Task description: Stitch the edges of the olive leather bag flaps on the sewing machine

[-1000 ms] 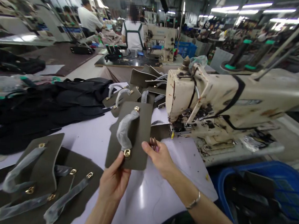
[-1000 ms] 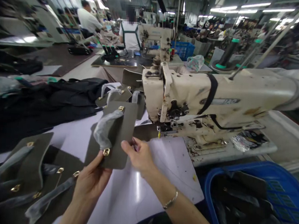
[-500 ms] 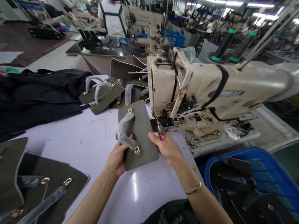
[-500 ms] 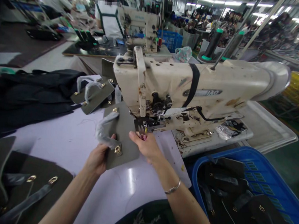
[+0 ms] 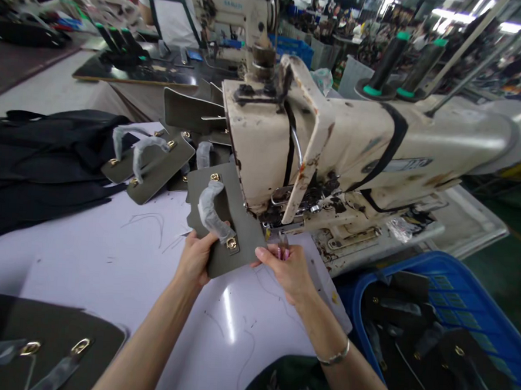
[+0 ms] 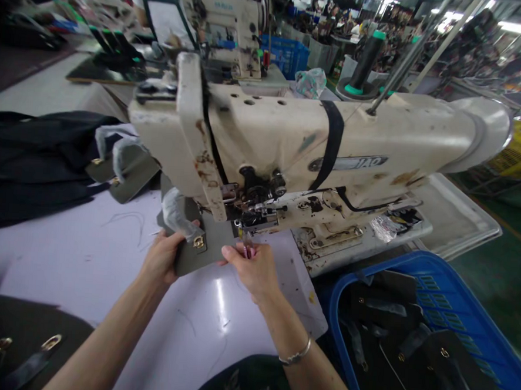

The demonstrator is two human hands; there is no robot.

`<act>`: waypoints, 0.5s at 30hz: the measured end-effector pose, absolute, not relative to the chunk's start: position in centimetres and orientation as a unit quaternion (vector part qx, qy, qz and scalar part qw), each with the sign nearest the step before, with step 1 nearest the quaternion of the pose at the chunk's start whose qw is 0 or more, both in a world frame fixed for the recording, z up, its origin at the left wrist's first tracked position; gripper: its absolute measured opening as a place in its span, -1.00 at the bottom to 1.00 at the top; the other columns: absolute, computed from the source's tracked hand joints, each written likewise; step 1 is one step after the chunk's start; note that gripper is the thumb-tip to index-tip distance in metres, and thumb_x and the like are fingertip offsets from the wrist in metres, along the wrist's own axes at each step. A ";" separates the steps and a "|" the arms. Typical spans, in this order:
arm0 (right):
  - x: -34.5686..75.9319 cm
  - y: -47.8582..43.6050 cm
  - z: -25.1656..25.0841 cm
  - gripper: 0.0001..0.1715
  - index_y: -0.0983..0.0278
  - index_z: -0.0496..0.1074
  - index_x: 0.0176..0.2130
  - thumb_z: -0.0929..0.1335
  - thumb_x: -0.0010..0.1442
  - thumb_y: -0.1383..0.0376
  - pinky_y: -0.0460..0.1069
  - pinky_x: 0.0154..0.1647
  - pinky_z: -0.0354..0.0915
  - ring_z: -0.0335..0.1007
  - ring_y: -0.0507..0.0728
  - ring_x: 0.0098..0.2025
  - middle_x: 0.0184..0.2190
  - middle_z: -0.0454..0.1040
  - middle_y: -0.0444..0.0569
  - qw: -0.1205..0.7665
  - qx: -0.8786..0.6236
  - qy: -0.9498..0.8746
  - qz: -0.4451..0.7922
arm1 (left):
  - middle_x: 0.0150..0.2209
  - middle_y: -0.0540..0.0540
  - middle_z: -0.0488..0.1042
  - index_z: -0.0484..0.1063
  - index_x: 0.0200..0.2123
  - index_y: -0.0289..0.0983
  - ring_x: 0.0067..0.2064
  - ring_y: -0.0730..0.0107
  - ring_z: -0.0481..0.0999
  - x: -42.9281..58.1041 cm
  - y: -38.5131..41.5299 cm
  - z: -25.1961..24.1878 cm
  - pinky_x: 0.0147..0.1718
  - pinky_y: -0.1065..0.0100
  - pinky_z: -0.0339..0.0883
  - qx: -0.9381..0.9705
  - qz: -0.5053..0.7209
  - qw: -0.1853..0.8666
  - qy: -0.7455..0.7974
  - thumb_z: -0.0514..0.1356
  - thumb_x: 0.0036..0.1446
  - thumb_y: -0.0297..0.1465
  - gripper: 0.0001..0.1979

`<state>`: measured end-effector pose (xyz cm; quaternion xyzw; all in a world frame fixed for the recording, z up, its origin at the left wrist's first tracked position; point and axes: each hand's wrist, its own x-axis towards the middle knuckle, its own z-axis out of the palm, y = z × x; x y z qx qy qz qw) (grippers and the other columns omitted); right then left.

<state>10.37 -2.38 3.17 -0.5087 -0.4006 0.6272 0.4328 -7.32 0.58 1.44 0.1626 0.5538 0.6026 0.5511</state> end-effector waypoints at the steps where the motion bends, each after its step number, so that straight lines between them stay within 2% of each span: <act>1: 10.3 -2.1 3.1 -0.54 0.30 0.35 -0.63 0.51 0.04 0.10 -0.09 -0.43 0.16 0.43 0.06 -0.50 -0.67 0.34 -0.17 0.440 -0.507 -0.395 0.627 | -0.38 -0.03 0.61 0.46 -0.08 -0.27 -0.34 0.17 0.66 -7.3 1.0 1.4 -0.28 0.18 0.59 0.167 0.607 0.542 0.557 0.46 -0.27 -0.48 -0.42; 6: 10.0 -1.0 2.6 -0.61 0.33 0.53 -0.58 0.49 0.07 0.09 -0.05 -0.34 0.24 0.37 0.03 -0.48 -0.58 0.52 -0.04 0.456 -0.542 -0.388 0.591 | -0.36 -0.04 0.61 0.47 -0.12 -0.26 -0.32 0.18 0.64 -7.4 2.7 1.0 -0.27 0.18 0.58 0.205 0.617 0.501 0.572 0.44 -0.26 -0.44 -0.47; 12: 8.7 0.0 1.8 -0.59 0.31 0.57 -0.60 0.48 0.10 0.08 -0.06 -0.33 0.23 0.35 0.03 -0.48 -0.60 0.53 -0.04 0.502 -0.564 -0.347 0.556 | -0.32 -0.07 0.62 0.46 -0.17 -0.31 -0.37 0.23 0.62 -7.6 5.0 0.8 -0.24 0.14 0.58 0.240 0.628 0.477 0.567 0.44 -0.27 -0.46 -0.50; 15: 8.1 0.2 1.5 -0.56 0.31 0.55 -0.63 0.48 0.10 0.07 -0.07 -0.38 0.18 0.29 0.01 -0.52 -0.64 0.48 -0.07 0.521 -0.569 -0.336 0.541 | -0.30 -0.10 0.62 0.45 -0.16 -0.32 -0.35 0.21 0.62 -7.9 5.8 0.8 -0.23 0.12 0.57 0.247 0.622 0.479 0.568 0.45 -0.27 -0.47 -0.49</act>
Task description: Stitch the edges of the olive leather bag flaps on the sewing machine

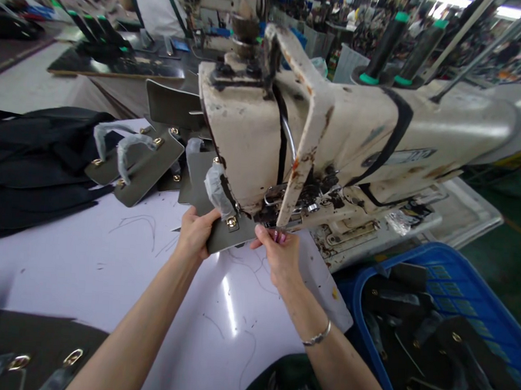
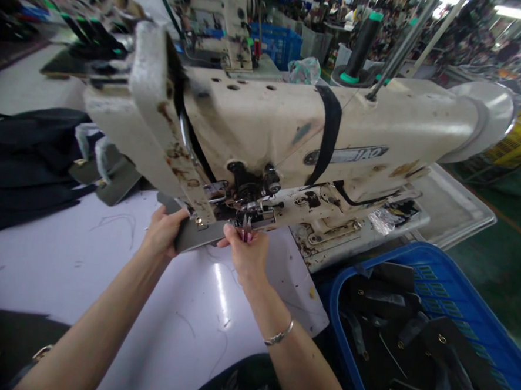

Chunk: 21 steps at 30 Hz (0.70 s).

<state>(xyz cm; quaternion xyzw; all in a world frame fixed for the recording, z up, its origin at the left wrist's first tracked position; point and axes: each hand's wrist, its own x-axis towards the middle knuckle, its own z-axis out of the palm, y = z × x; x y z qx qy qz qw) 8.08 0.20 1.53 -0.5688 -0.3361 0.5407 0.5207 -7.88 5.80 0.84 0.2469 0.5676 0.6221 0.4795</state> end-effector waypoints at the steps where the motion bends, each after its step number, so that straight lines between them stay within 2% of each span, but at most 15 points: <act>1: 7.9 0.2 1.5 -0.55 0.31 0.55 -0.63 0.48 0.11 0.07 -0.07 -0.41 0.16 0.27 0.00 -0.54 -0.66 0.47 -0.08 0.522 -0.570 -0.332 0.541 | -0.27 -0.12 0.62 0.45 -0.16 -0.33 -0.33 0.20 0.62 -8.0 6.0 0.8 -0.22 0.11 0.57 0.251 0.621 0.480 0.567 0.45 -0.27 -0.47 -0.49; 4: 7.6 0.2 1.3 -0.54 0.32 0.55 -0.62 0.47 0.12 0.05 -0.07 -0.43 0.14 0.25 0.00 -0.55 -0.66 0.46 -0.07 0.522 -0.570 -0.325 0.545 | -0.21 -0.18 0.63 0.44 -0.16 -0.33 -0.26 0.14 0.64 -8.2 6.2 0.7 -0.19 0.09 0.56 0.261 0.619 0.478 0.566 0.44 -0.26 -0.47 -0.50; 9: 7.4 0.3 1.0 -0.54 0.30 0.56 -0.62 0.46 0.13 0.05 -0.05 -0.35 0.22 0.35 0.04 -0.48 -0.62 0.51 -0.05 0.535 -0.575 -0.328 0.525 | -0.24 -0.17 0.62 0.43 -0.17 -0.31 -0.21 0.10 0.65 -8.1 6.4 0.7 -0.17 0.10 0.56 0.267 0.620 0.474 0.566 0.45 -0.26 -0.45 -0.51; 18: 6.9 0.0 0.9 -0.52 0.28 0.56 -0.61 0.47 0.13 0.01 -0.03 -0.23 0.30 0.42 0.08 -0.41 -0.58 0.54 -0.04 0.547 -0.572 -0.317 0.523 | -0.16 -0.21 0.63 0.42 -0.15 -0.30 -0.22 0.14 0.64 -8.1 6.5 0.5 -0.21 0.15 0.56 0.281 0.630 0.465 0.555 0.48 -0.26 -0.42 -0.46; 21: 6.7 -0.3 0.7 -0.52 0.30 0.55 -0.59 0.48 0.10 -0.02 -0.04 -0.29 0.29 0.38 0.07 -0.43 -0.57 0.52 -0.05 0.541 -0.569 -0.315 0.534 | -0.17 -0.20 0.62 0.40 -0.13 -0.30 -0.24 0.16 0.63 -8.2 6.5 0.3 -0.23 0.16 0.56 0.280 0.627 0.458 0.564 0.50 -0.27 -0.37 -0.42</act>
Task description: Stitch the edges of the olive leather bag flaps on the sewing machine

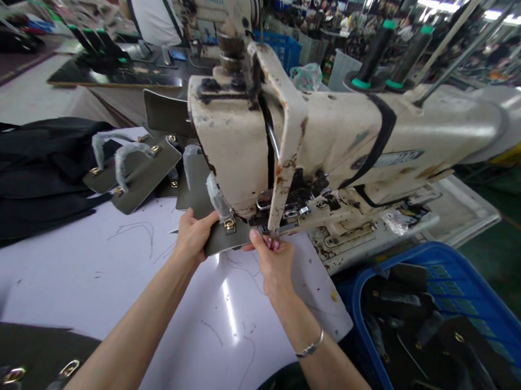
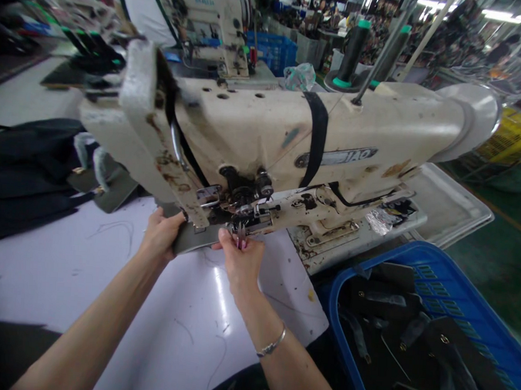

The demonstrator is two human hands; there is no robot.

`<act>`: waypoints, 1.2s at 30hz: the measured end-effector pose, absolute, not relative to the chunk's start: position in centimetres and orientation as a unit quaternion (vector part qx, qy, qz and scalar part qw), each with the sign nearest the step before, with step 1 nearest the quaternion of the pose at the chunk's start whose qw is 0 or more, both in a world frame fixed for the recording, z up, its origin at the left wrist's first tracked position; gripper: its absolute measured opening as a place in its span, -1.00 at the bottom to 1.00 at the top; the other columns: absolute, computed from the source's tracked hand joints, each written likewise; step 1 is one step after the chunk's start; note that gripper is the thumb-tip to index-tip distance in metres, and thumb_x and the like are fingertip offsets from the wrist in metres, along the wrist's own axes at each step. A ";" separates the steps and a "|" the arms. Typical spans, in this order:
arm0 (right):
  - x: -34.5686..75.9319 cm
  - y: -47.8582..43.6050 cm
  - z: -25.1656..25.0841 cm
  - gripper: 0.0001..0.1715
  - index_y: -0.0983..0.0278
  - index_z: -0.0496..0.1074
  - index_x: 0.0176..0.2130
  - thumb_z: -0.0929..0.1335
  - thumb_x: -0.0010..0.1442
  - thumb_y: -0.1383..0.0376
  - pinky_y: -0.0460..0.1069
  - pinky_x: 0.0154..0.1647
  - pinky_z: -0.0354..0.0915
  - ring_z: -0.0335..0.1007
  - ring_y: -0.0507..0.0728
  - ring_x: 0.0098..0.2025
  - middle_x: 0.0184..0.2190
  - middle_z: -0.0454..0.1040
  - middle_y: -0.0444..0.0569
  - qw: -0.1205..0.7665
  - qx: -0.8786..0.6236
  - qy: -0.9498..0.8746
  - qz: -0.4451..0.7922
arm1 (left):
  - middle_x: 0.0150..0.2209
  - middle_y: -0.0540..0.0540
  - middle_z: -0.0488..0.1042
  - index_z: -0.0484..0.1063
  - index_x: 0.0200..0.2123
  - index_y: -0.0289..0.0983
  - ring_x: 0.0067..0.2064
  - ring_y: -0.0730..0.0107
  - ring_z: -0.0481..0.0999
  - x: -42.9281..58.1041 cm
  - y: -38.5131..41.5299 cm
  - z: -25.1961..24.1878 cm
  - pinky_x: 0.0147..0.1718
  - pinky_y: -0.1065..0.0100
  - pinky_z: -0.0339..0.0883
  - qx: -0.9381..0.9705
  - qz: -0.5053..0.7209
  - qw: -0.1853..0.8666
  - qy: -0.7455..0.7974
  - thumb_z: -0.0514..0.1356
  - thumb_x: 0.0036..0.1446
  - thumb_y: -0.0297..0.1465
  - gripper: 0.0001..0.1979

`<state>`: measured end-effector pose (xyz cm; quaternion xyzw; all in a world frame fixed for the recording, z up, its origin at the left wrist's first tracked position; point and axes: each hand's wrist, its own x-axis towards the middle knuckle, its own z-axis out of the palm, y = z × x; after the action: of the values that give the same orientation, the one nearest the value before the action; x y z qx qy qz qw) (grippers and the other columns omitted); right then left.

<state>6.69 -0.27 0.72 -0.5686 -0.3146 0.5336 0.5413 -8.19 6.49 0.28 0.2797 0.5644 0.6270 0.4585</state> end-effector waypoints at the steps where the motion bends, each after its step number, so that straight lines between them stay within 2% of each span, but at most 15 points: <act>1: 6.5 -0.4 0.6 -0.51 0.30 0.52 -0.60 0.49 0.08 -0.02 -0.05 -0.35 0.26 0.32 0.05 -0.47 -0.60 0.47 -0.08 0.542 -0.567 -0.306 0.540 | -0.19 -0.19 0.62 0.39 -0.13 -0.29 -0.25 0.16 0.63 -8.2 6.5 0.2 -0.24 0.15 0.56 0.280 0.624 0.457 0.568 0.50 -0.27 -0.37 -0.41; 4: 5.8 -0.5 0.4 -0.50 0.31 0.43 -0.62 0.53 0.00 -0.01 -0.07 -0.50 0.13 0.13 -0.02 -0.56 -0.66 0.29 -0.17 0.556 -0.561 -0.252 0.559 | -0.22 -0.18 0.62 0.38 -0.15 -0.29 -0.28 0.16 0.62 -8.2 6.5 0.2 -0.26 0.13 0.56 0.279 0.617 0.453 0.580 0.50 -0.28 -0.37 -0.42; 6: 5.3 -0.4 0.4 -0.49 0.30 0.38 -0.63 0.54 -0.03 0.01 -0.07 -0.51 0.12 0.09 -0.04 -0.56 -0.65 0.24 -0.19 0.575 -0.550 -0.217 0.565 | -0.23 -0.18 0.62 0.38 -0.16 -0.29 -0.28 0.15 0.63 -8.2 6.5 0.3 -0.27 0.13 0.56 0.275 0.618 0.445 0.586 0.50 -0.29 -0.39 -0.43; 10: 4.5 -0.1 0.8 -0.52 0.28 0.33 -0.64 0.54 -0.02 0.06 -0.07 -0.45 0.19 0.13 -0.03 -0.54 -0.63 0.27 -0.17 0.604 -0.527 -0.180 0.570 | -0.24 -0.19 0.62 0.38 -0.17 -0.31 -0.25 0.12 0.63 -8.0 6.7 0.7 -0.25 0.12 0.56 0.266 0.615 0.437 0.601 0.48 -0.30 -0.43 -0.45; 15: 3.7 0.3 1.0 -0.60 0.29 0.41 -0.61 0.53 0.01 0.12 -0.07 -0.41 0.24 0.22 0.00 -0.50 -0.59 0.36 -0.13 0.625 -0.530 -0.165 0.549 | -0.21 -0.19 0.62 0.40 -0.24 -0.31 -0.20 0.10 0.64 -7.9 6.6 0.9 -0.19 0.12 0.57 0.262 0.626 0.433 0.593 0.44 -0.28 -0.47 -0.54; 21: 3.3 0.5 0.5 -0.66 0.31 0.48 -0.56 0.52 0.05 0.14 -0.04 -0.35 0.32 0.36 0.06 -0.46 -0.57 0.45 -0.07 0.642 -0.525 -0.173 0.531 | -0.18 -0.16 0.61 0.40 -0.17 -0.29 -0.21 0.12 0.63 -7.7 5.8 0.8 -0.23 0.15 0.58 0.234 0.640 0.421 0.599 0.46 -0.28 -0.44 -0.47; 26: 3.2 0.6 0.4 -0.65 0.32 0.46 -0.58 0.50 0.05 0.15 -0.06 -0.37 0.33 0.34 0.05 -0.48 -0.58 0.44 -0.08 0.643 -0.536 -0.177 0.517 | -0.18 -0.15 0.61 0.38 -0.13 -0.31 -0.29 0.19 0.61 -7.2 4.9 0.6 -0.29 0.17 0.58 0.210 0.640 0.426 0.604 0.46 -0.27 -0.43 -0.43; 30: 3.1 0.7 0.2 -0.65 0.35 0.47 -0.57 0.49 0.06 0.15 -0.08 -0.39 0.33 0.35 0.04 -0.48 -0.59 0.44 -0.08 0.648 -0.540 -0.187 0.504 | -0.26 -0.10 0.59 0.37 -0.15 -0.31 -0.34 0.27 0.58 -7.2 4.5 0.0 -0.27 0.17 0.58 0.182 0.649 0.417 0.609 0.48 -0.31 -0.45 -0.42; 36: 3.2 0.6 -0.1 -0.63 0.33 0.46 -0.57 0.47 0.09 0.13 -0.07 -0.40 0.30 0.34 0.05 -0.49 -0.61 0.43 -0.09 0.633 -0.556 -0.204 0.499 | -0.28 -0.15 0.59 0.45 -0.23 -0.39 -0.33 0.23 0.59 -7.0 3.7 -0.2 -0.26 0.13 0.58 0.190 0.657 0.406 0.606 0.47 -0.27 -0.42 -0.53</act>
<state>3.20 0.62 -0.11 -0.5562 -0.2038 0.4986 0.6329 -7.01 3.65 -0.24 0.1899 0.6061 0.6572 0.4059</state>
